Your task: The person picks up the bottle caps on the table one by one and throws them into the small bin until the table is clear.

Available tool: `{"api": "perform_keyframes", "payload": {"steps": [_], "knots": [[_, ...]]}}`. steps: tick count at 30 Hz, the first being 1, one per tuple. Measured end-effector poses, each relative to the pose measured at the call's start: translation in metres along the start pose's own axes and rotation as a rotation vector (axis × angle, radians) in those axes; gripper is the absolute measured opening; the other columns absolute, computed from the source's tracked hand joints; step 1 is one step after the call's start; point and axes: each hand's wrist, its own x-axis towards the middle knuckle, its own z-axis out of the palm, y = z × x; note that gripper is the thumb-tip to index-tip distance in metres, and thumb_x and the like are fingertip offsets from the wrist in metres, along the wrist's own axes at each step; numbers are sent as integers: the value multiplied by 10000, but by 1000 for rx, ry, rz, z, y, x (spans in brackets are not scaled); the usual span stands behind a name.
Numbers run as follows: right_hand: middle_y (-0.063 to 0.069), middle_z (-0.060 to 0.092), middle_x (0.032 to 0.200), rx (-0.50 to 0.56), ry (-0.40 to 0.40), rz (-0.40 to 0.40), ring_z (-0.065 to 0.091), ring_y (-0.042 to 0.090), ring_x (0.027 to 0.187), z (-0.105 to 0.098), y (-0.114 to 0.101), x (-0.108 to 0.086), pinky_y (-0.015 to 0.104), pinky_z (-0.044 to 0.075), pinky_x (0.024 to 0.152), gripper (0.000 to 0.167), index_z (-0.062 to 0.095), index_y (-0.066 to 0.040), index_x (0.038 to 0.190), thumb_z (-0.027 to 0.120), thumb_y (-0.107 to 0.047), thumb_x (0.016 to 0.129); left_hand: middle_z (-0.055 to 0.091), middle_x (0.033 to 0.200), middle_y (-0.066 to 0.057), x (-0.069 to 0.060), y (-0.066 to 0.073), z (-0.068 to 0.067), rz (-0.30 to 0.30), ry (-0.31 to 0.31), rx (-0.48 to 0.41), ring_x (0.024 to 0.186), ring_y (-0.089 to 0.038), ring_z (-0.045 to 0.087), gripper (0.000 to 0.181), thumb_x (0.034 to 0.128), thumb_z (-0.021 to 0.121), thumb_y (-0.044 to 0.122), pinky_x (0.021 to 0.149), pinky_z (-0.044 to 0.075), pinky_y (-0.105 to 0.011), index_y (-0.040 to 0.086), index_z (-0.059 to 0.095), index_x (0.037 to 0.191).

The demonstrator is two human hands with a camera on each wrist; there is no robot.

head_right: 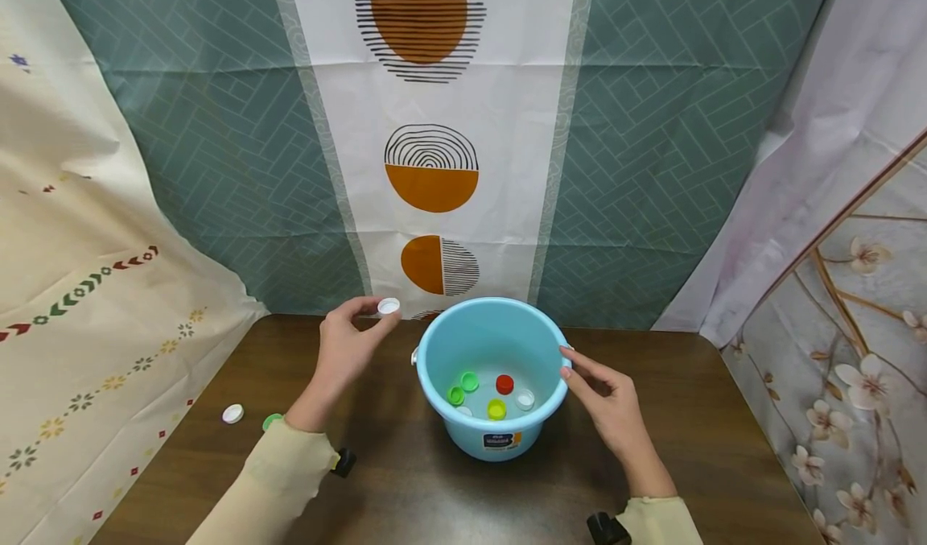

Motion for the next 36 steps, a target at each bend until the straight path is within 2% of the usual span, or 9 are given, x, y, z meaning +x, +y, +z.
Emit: {"api": "perform_keyframes", "payload": {"steps": [9, 20, 27, 32, 36], "knots": [[-13, 626, 1253, 2, 1, -3, 607, 4, 1078, -1, 0, 0, 162, 505, 826, 361, 598, -138, 1267, 604, -190, 910, 638, 996, 79, -2, 14, 14, 37, -33, -18, 982, -150, 560, 312, 764, 736, 429, 782, 493, -333, 232, 695, 1003], [21, 626, 1254, -4, 1, -6, 618, 11, 1064, -1, 2, 0, 169, 512, 816, 357, 599, -145, 1266, 602, -188, 912, 636, 1020, 85, -8, 32, 35, 95, -106, -89, 985, -115, 572, 309, 786, 731, 387, 780, 545, -286, 217, 689, 1040], [8, 626, 1254, -4, -3, -12, 616, 13, 1069, -1, 2, 0, 167, 510, 819, 358, 597, -146, 1269, 599, -186, 914, 640, 1006, 91, -12, 43, 47, 125, -140, -89, 1000, -168, 587, 321, 799, 715, 390, 812, 511, -327, 212, 678, 1063], [-6, 634, 1241, 0, -4, -23, 627, 21, 1052, -1, 3, 0, 175, 517, 809, 358, 595, -136, 1270, 597, -170, 914, 631, 1013, 85, -15, 49, 56, 145, -167, -101, 985, -160, 580, 327, 799, 713, 395, 810, 531, -386, 216, 675, 1070], [-13, 639, 1231, 1, 1, -28, 632, 20, 1040, -1, 2, 0, 178, 521, 803, 354, 599, -131, 1265, 598, -163, 913, 624, 1030, 76, -16, 53, 62, 156, -196, -106, 1007, -211, 582, 327, 800, 715, 387, 809, 541, -409, 205, 680, 1069]]}}
